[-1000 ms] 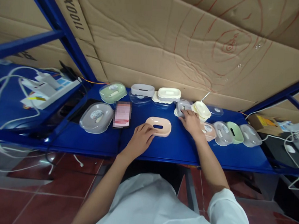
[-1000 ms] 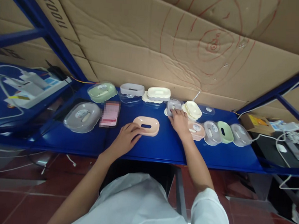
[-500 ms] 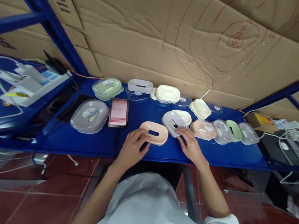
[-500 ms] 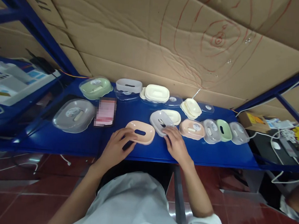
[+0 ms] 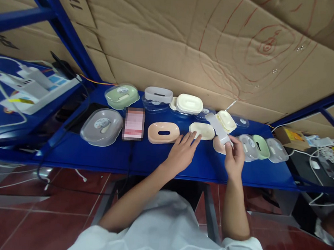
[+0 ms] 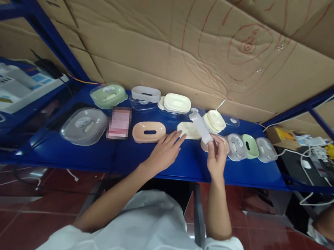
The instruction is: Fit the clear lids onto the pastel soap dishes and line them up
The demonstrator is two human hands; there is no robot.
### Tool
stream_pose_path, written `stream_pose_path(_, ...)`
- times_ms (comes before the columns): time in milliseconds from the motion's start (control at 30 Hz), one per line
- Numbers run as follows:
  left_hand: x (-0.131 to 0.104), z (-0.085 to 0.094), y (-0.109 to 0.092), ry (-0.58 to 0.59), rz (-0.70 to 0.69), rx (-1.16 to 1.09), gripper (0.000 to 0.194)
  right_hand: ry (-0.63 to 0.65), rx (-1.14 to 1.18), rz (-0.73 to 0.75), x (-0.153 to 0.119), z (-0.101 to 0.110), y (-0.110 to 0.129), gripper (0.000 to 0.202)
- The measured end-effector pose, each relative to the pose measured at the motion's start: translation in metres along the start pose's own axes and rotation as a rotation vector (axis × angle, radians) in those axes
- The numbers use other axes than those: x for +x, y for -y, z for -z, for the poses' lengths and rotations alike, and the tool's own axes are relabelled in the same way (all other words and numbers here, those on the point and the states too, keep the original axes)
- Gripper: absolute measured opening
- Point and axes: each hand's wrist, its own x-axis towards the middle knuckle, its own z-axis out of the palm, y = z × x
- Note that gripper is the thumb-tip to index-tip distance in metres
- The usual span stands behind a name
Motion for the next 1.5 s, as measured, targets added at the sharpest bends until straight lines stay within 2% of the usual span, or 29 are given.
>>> stream_pose_path(67,0.01,-0.01,-0.005,0.062,0.002,0.033,0.054,-0.037,0.033,-0.005,-0.019,0.001,0.001,0.03)
stream_pose_path(133,0.005,-0.014,-0.007,0.098,-0.009,0.048,0.046,-0.041,0.058,-0.003,-0.037,0.001,0.002,0.027)
stream_pose_path(200,-0.014,-0.01,-0.006,0.107,-0.006,0.047,0.034,-0.008,0.072,0.002,-0.052,0.0,0.002,0.025)
stream_pose_path(300,-0.054,0.001,-0.002,0.073,0.025,0.031,0.011,0.114,0.109,0.045,-0.066,-0.004,0.002,0.024)
stream_pose_path(400,-0.087,0.011,0.004,-0.012,0.015,0.038,0.018,0.281,0.119,0.158,-0.072,-0.011,0.004,0.028)
stream_pose_path(467,-0.097,0.013,0.007,-0.063,-0.014,0.059,0.029,0.386,0.063,0.244,-0.073,-0.016,0.008,0.041)
stream_pose_path(600,-0.096,0.017,0.014,-0.085,-0.085,0.056,0.041,0.517,-0.043,0.393,-0.076,-0.023,0.018,0.056)
stream_pose_path(733,-0.089,0.018,0.022,-0.014,-0.15,-0.03,0.028,0.593,-0.107,0.481,-0.087,-0.023,0.025,0.078)
stream_pose_path(833,-0.09,0.016,0.027,-0.006,-0.154,-0.102,0.026,0.606,-0.135,0.477,-0.089,-0.019,0.026,0.073)
stream_pose_path(933,-0.093,0.013,0.029,-0.031,-0.136,-0.111,0.026,0.667,-0.122,0.471,-0.071,-0.012,0.023,0.063)
stream_pose_path(1067,-0.096,0.012,0.029,-0.075,-0.114,-0.102,0.021,0.494,-0.127,0.373,-0.021,-0.016,0.019,0.046)
stream_pose_path(1200,-0.098,0.015,0.028,-0.078,-0.098,-0.149,0.017,0.496,-0.299,0.396,0.044,-0.051,0.012,0.049)
stream_pose_path(1333,-0.101,0.016,0.03,-0.083,-0.057,-0.187,0.016,0.468,-0.676,0.203,0.1,-0.094,-0.002,0.066)
stream_pose_path(1400,-0.102,0.015,0.03,-0.096,-0.041,-0.195,0.016,0.469,-0.741,0.156,0.11,-0.104,-0.008,0.068)
stream_pose_path(1500,-0.102,0.014,0.031,-0.124,-0.029,-0.209,0.017,0.49,-0.738,0.205,0.099,-0.104,-0.01,0.057)
